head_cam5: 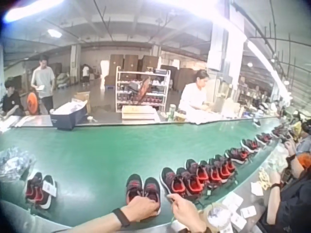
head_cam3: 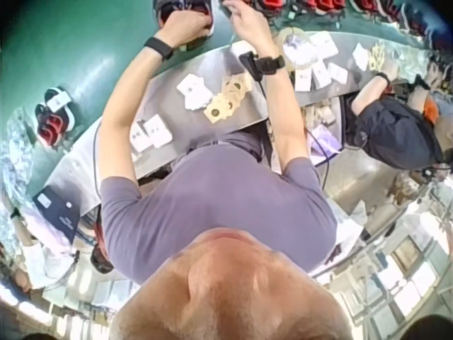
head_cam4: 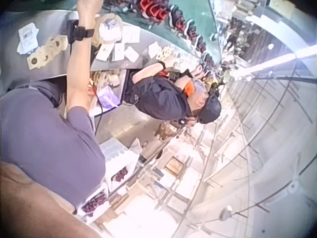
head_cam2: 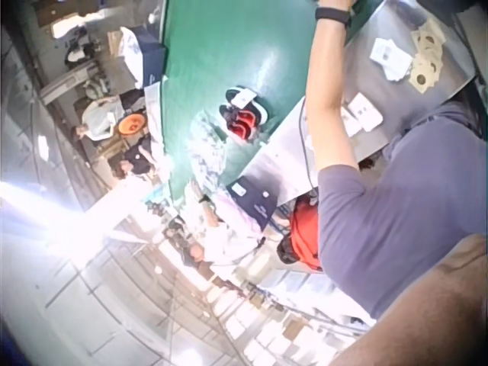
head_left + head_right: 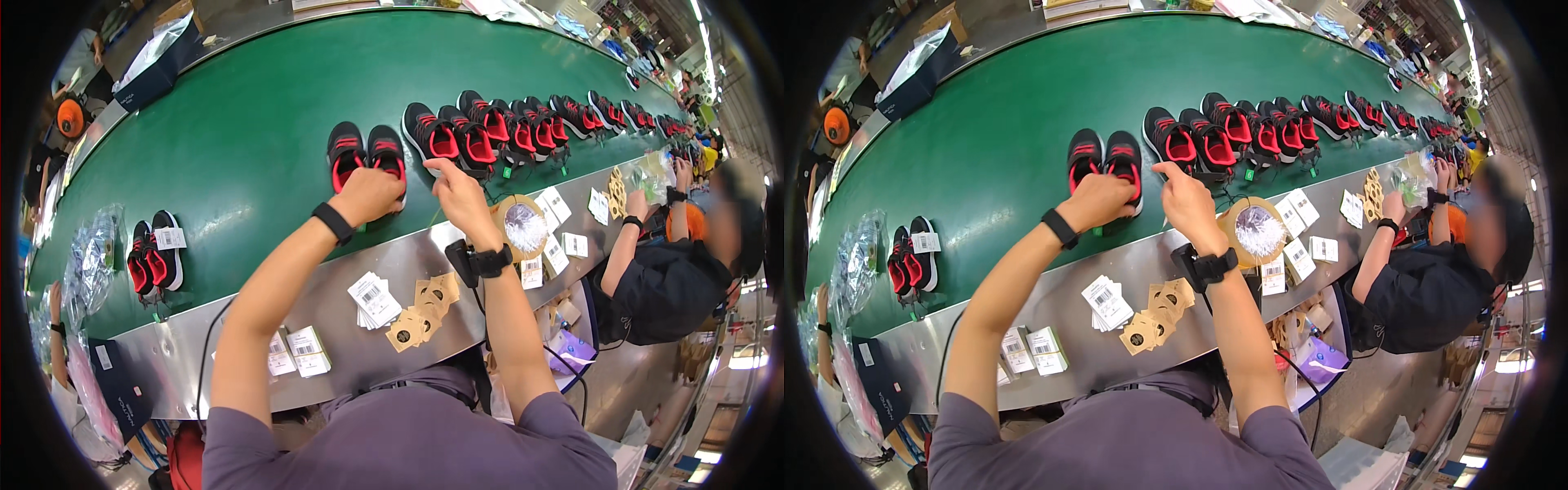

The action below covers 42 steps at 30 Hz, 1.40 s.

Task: The person attaches price tags to a series of shoes arranged on a green conveyor belt. They pick up a tag, peel the backing, and affix it to the shoe's tongue or side, repeating this process for multiple pairs of footwear.

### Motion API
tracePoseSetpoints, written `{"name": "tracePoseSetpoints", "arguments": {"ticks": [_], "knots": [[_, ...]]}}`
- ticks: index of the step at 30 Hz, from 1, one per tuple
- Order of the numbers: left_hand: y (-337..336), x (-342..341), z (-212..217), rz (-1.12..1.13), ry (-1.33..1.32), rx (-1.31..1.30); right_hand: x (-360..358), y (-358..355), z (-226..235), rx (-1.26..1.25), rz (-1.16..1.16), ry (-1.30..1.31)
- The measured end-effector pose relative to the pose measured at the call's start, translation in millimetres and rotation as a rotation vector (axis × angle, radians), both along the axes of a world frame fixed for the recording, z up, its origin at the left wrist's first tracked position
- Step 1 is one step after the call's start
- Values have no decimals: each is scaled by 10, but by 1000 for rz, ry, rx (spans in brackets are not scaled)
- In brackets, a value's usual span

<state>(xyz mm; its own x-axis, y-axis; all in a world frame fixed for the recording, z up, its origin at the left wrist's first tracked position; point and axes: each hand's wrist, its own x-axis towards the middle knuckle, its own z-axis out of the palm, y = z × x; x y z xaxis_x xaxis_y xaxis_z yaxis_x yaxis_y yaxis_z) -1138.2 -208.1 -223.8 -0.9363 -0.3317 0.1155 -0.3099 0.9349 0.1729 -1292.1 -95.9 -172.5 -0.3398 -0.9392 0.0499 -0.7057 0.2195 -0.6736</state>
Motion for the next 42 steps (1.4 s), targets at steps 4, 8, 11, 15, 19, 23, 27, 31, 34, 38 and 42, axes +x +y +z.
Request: {"name": "tracePoseSetpoints", "arguments": {"ticks": [4, 8, 11, 15, 19, 23, 27, 31, 34, 38, 42], "knots": [[-100, 126, 284, 13, -85, 211, -111, -278, -110, 169, 53, 161], [-468, -46, 23, 136, 697, 312, -181, -600, -309, 271, 136, 187], [-933, -81, -112, 125, 267, 639, -131, -799, -433, 208, 168, 59], [-1060, -202, 97, 199, -129, 891, -12, -836, -630, 40, 105, 220], [-1065, -211, 121, 183, -256, 843, 75, -889, -702, -11, 109, 235], [-953, -227, 115, 165, -212, 663, 68, -919, -697, 22, 147, 293], [-902, -87, 46, 221, 1, 669, 115, -916, -591, 60, 188, 313], [-902, 25, 13, 275, 146, 744, 88, -957, -566, 61, 228, 160], [-873, 53, -44, 217, 192, 526, 91, -980, -567, 85, 232, 63], [-733, 52, -120, 234, 138, 241, 258, -970, -624, -61, 168, 263], [-554, 98, -58, 305, 346, 168, 217, -985, -649, -301, 94, 224]]}}
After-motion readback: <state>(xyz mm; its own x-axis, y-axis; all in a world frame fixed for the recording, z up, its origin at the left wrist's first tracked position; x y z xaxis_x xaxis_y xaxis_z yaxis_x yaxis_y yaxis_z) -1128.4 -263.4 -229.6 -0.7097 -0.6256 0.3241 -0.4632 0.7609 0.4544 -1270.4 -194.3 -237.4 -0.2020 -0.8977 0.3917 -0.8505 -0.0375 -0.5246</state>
